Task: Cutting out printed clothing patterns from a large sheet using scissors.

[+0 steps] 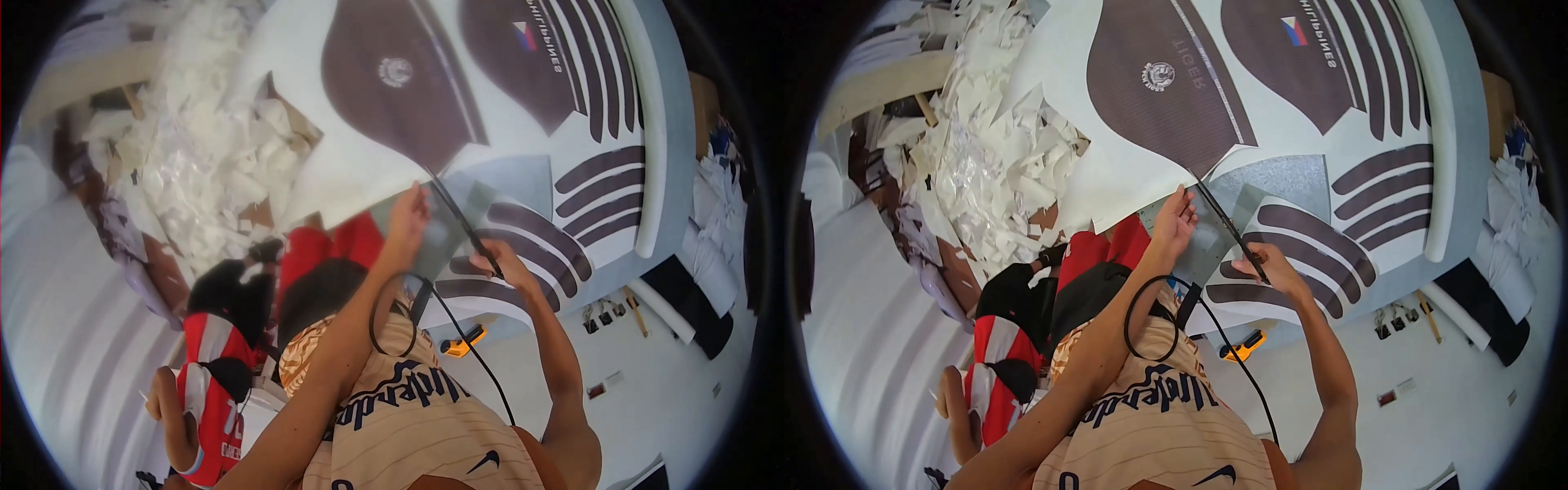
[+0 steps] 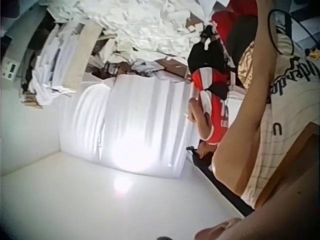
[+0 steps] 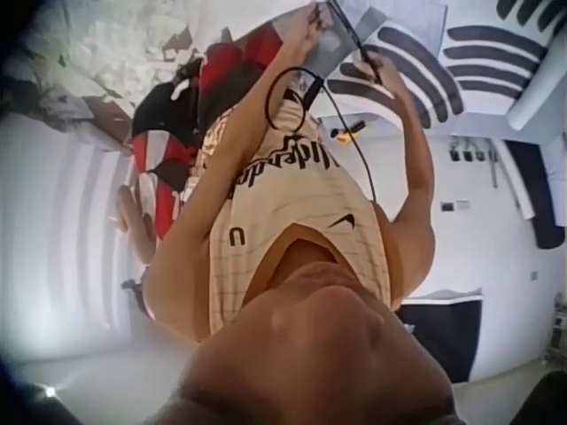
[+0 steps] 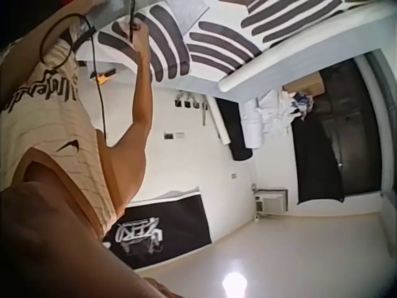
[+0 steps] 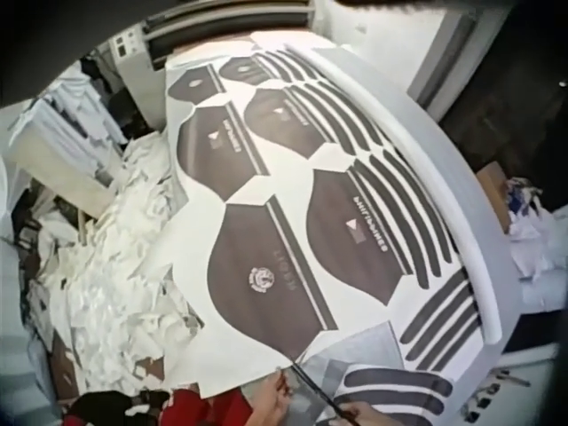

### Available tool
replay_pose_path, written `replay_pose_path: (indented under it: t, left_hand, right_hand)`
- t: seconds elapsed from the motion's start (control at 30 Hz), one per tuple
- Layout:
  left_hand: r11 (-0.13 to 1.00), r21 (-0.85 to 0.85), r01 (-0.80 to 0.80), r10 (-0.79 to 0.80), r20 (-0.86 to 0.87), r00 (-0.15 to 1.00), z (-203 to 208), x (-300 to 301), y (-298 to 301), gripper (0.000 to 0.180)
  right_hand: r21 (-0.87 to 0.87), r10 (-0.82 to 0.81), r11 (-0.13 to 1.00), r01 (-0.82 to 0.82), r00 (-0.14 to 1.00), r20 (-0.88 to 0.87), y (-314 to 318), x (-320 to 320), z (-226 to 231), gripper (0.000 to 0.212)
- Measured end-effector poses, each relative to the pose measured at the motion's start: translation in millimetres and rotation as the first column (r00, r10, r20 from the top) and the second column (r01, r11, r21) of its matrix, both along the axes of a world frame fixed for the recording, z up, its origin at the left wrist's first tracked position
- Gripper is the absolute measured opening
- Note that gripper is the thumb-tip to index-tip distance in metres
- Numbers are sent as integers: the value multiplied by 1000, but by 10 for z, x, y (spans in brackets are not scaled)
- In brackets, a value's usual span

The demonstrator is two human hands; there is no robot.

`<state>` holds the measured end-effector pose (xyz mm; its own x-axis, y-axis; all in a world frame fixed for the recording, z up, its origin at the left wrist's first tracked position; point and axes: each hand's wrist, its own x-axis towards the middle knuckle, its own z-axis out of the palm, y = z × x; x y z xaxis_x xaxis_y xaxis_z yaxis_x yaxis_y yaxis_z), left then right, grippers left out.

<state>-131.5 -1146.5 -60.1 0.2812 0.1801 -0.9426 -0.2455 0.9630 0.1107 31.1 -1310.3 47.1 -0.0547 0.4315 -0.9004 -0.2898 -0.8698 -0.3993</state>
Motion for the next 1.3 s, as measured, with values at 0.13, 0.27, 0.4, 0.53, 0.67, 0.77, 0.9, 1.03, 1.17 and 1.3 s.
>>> replay_pose_path:
  t: [0.13, 0.27, 0.4, 0.53, 0.67, 0.77, 0.9, 1.03, 1.17, 1.3]
  left_hand:
    - [1000, 10, -6, 6, -23, 1000, 34, 37, 4, 18]
    - [998, 45, 48, -48, -11, 999, 34, 6, 17, 18]
    - [995, 48, 86, -84, -36, 996, 42, -5, 20, 17]
    - [994, 66, 92, -92, 0, 996, 59, -21, 29, 17]
    - [996, 69, 51, -49, -22, 999, 59, -47, 47, 18]
    - [995, 94, 31, -26, -49, 998, 47, -76, 62, 18]
    - [991, 94, 92, -84, -82, 993, 39, -126, 51, 18]
    - [992, 104, 73, -70, -36, 997, 37, -150, 26, 19]
    - [987, 121, 105, -105, -2, 994, 19, -182, 48, 21]
    - [983, 117, 140, -141, -1, 990, 37, -207, 62, 23]
  right_hand:
    - [42, 68, 997, -70, 997, 38, 7, 80, -123, 31]
    - [121, 69, 990, -70, 998, 10, 37, 152, -210, 27]
    - [173, 124, 975, -139, 988, 95, 91, 169, -333, 22]
    - [131, 115, 982, -133, 984, 137, 114, 215, -408, 39]
    - [159, 143, 973, -170, 975, 169, 180, 310, -443, 39]
    - [159, 178, 967, -201, 973, 146, 217, 402, -431, 38]
    - [114, 215, 966, -233, 965, 150, 251, 512, -449, 37]
    - [153, 178, 970, -188, 981, 76, 331, 518, -548, 32]
    - [189, 171, 965, -180, 983, 63, 474, 504, -603, 35]
    - [246, 208, 941, -234, 970, 130, 650, 470, -621, 36]
